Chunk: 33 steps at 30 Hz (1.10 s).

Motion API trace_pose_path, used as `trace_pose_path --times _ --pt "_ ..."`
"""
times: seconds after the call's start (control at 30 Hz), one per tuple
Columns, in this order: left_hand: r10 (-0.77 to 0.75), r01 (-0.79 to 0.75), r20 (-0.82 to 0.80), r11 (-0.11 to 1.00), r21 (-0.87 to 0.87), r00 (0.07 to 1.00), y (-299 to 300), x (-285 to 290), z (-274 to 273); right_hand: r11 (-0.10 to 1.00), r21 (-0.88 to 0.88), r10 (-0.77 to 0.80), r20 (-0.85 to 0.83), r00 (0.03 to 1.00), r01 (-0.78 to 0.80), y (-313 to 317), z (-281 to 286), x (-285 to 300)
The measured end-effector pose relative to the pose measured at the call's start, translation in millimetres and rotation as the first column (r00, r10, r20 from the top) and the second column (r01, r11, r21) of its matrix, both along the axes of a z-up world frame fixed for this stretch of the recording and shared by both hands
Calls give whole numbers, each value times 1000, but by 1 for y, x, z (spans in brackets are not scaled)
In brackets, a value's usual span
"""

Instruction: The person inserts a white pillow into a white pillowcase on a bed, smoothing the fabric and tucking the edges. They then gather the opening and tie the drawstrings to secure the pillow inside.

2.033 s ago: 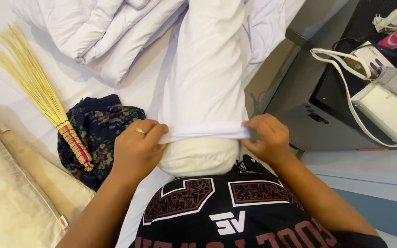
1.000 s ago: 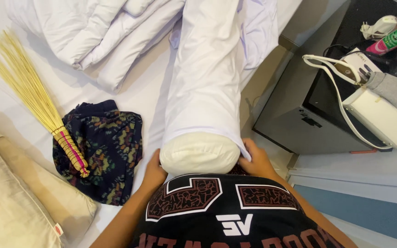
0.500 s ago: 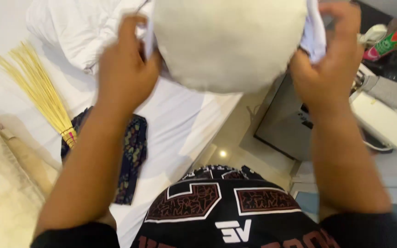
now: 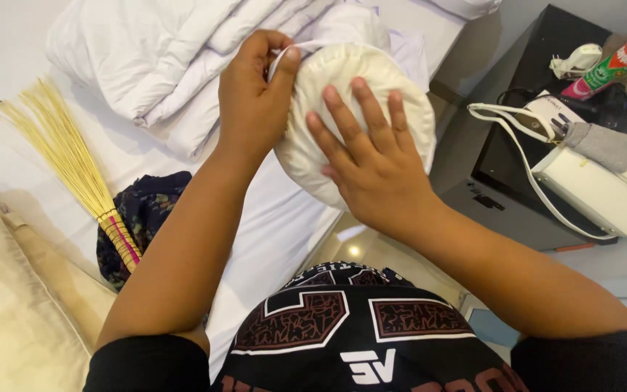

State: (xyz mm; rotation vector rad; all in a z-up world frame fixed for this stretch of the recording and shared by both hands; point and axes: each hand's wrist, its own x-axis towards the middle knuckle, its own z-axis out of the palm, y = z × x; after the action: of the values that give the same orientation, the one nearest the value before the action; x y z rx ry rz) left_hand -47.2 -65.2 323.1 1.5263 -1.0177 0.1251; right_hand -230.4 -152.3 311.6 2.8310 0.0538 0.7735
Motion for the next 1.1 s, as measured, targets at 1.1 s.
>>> trace_pose_path --times 1.1 --pt "-214 46 235 823 566 948 59 0 -150 821 515 83 321 943 -248 -38 -125 143"
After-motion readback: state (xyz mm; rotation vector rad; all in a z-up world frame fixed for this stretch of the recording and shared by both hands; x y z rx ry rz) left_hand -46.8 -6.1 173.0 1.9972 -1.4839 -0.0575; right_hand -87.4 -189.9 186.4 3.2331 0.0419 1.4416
